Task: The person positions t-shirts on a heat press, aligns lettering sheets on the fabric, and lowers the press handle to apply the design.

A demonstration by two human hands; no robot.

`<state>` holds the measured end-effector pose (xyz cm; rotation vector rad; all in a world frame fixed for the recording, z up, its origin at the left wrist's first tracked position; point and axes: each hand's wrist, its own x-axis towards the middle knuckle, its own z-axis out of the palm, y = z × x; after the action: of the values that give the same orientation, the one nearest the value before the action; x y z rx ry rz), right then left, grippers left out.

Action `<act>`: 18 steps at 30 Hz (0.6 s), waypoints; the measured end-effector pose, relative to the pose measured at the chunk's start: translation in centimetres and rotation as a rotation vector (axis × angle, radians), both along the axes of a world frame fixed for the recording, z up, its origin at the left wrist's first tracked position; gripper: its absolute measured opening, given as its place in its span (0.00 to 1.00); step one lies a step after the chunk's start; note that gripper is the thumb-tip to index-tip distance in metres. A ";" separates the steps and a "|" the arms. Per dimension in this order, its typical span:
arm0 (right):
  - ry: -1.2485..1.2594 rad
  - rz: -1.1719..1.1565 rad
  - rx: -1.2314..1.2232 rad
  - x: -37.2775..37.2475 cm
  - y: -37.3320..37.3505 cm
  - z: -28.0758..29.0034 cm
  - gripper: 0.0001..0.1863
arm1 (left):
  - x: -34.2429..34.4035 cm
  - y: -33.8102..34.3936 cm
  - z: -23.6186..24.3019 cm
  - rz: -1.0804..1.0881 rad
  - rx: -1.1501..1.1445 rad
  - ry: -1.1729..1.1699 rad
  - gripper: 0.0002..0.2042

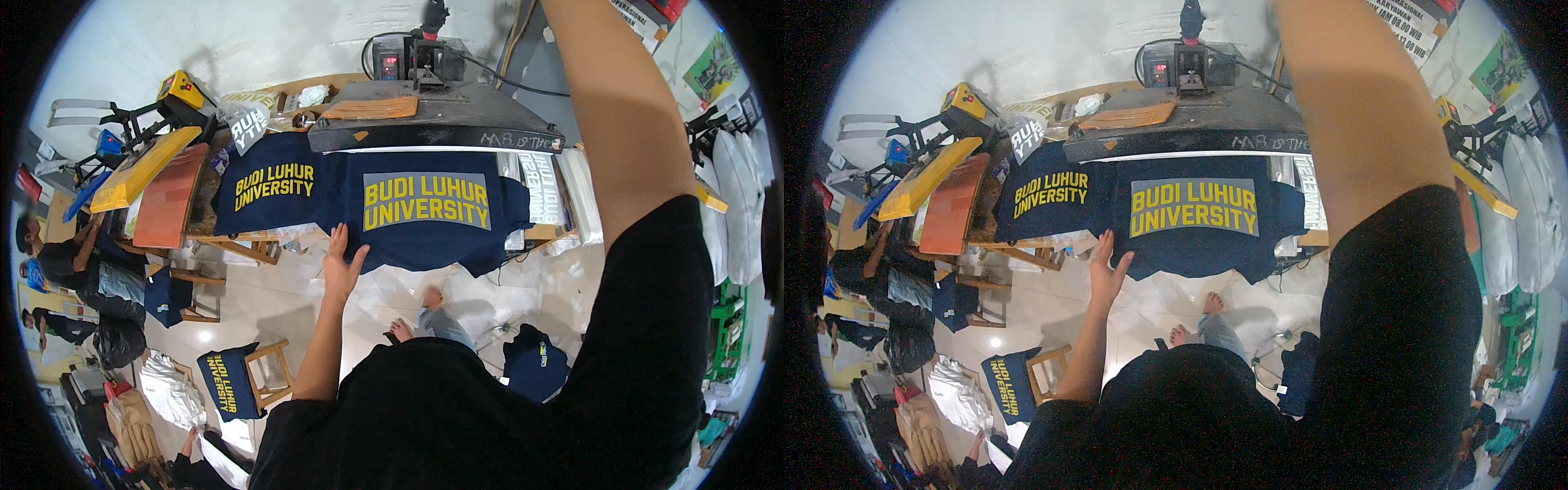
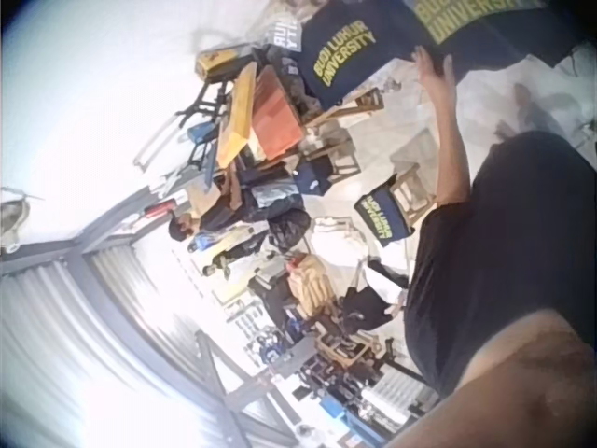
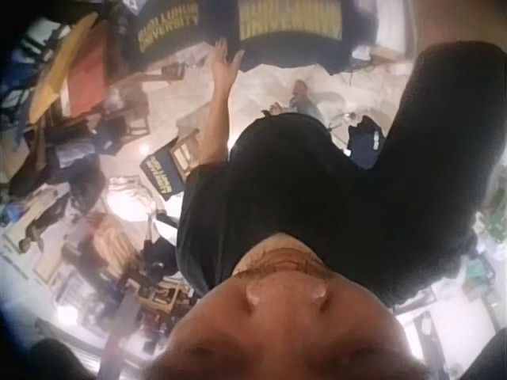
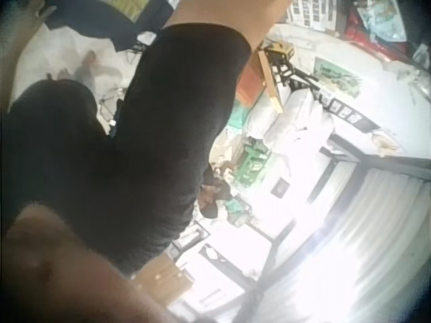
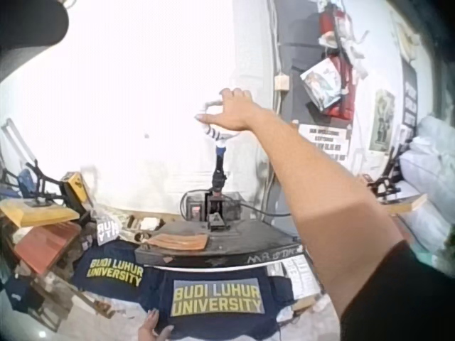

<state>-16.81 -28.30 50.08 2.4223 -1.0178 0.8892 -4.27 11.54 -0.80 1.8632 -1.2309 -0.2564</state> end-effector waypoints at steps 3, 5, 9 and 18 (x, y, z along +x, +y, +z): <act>0.038 -0.018 -0.005 0.0 2.1 -0.8 0.64 | -0.2 -2.1 -0.2 0.049 -0.036 0.102 0.34; 0.117 -0.034 -0.012 -0.2 0.8 0.0 0.62 | -0.3 -3.0 -0.7 0.045 -0.023 0.130 0.34; 0.106 0.029 -0.100 -0.5 0.0 -0.5 0.50 | -0.5 -3.6 -0.7 0.073 -0.017 0.165 0.32; 0.093 0.044 -0.065 -0.1 0.3 -0.8 0.47 | -0.8 -4.3 -1.0 0.174 -0.062 0.181 0.29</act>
<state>-16.90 -28.02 49.26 2.4156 -0.8911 0.8028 -5.07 7.27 -1.76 1.8373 -0.9390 -0.2821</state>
